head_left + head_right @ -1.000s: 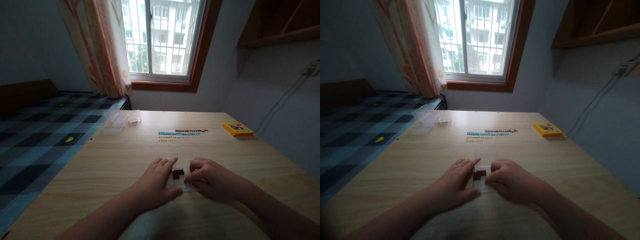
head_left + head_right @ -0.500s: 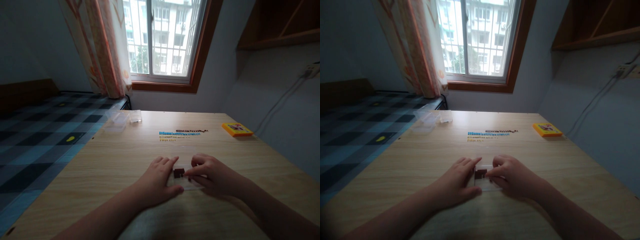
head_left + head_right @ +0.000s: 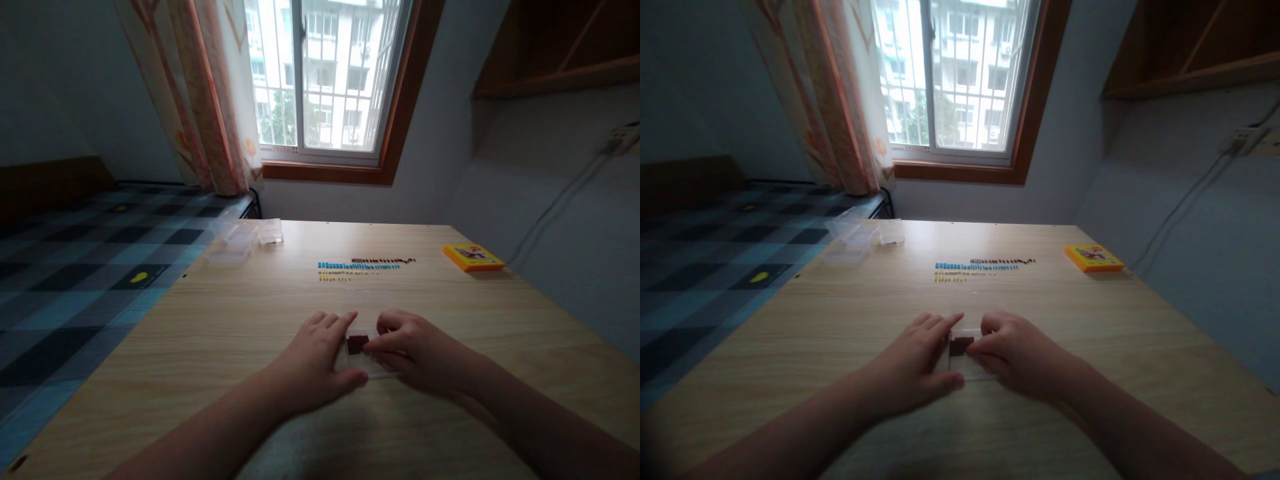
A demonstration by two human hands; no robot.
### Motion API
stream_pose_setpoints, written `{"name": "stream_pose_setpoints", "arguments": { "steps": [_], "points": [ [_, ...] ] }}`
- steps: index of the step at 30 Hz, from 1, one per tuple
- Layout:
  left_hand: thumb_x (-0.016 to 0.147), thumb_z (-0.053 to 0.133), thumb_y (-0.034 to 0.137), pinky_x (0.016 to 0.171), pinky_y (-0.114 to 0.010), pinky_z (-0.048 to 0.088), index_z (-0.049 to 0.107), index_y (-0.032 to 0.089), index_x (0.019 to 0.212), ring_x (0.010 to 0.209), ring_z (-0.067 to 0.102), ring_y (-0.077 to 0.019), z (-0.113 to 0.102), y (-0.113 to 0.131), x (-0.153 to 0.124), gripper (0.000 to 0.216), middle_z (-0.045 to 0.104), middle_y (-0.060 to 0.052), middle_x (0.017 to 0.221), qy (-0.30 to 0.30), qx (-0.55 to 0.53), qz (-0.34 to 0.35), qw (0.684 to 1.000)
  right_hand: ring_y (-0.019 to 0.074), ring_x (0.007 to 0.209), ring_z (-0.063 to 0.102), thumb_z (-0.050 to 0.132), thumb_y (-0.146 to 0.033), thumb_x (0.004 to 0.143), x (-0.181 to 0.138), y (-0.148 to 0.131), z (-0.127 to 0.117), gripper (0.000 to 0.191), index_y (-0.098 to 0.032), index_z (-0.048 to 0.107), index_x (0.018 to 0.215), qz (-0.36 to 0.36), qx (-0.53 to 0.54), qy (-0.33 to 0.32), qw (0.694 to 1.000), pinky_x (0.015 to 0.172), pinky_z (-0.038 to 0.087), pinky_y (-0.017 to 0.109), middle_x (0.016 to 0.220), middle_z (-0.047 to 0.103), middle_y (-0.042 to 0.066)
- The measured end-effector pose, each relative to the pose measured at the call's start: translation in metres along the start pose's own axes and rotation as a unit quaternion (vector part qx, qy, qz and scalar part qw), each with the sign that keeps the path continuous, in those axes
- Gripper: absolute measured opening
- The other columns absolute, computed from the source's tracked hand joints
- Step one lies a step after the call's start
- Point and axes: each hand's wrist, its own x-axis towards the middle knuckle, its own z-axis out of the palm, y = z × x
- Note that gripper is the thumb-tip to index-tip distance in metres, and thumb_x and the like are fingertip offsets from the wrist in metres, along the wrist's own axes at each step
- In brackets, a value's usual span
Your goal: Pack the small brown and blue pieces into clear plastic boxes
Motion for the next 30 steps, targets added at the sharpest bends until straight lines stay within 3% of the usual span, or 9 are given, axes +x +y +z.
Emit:
{"name": "stream_pose_setpoints", "arguments": {
  "steps": [12, 22, 30],
  "points": [
    [0.076, 0.074, 0.044, 0.11, -0.051, 0.035, 0.041, 0.022, 0.147, 0.124, 0.049, -0.0326, 0.001, -0.001, 0.0, 0.081, 0.061, -0.01, 0.129, 0.013, -0.015, 0.007, 1.0, 0.014, 0.075, 0.053, 0.056, -0.026, 0.095, -0.002, 0.005, 0.002, 0.022, -0.025, 0.077, 0.101, -0.004, 0.041, 0.018, 0.999, 0.068, 0.039, 0.026, 0.083, 0.059, 0.004],
    [0.076, 0.074, 0.043, 0.111, -0.05, 0.035, 0.041, 0.021, 0.148, 0.125, 0.049, -0.0323, 0.002, -0.002, 0.0, 0.083, 0.06, -0.011, 0.131, 0.011, -0.012, 0.007, 1.0, 0.0139, 0.075, 0.054, 0.059, -0.012, 0.086, -0.004, 0.005, -0.009, 0.02, -0.021, 0.076, 0.088, -0.007, 0.029, 0.001, 1.0, 0.07, 0.041, 0.027, 0.082, 0.059, 0.003],
    [0.075, 0.074, 0.044, 0.11, -0.051, 0.036, 0.041, 0.023, 0.147, 0.123, 0.05, -0.0325, 0.002, -0.002, 0.0, 0.082, 0.061, -0.01, 0.129, 0.014, -0.012, 0.011, 1.0, 0.0136, 0.073, 0.053, 0.06, -0.015, 0.087, -0.003, 0.003, -0.01, 0.02, -0.023, 0.078, 0.09, -0.013, 0.006, -0.017, 1.0, 0.069, 0.039, 0.027, 0.08, 0.059, 0.003]
  ]
}}
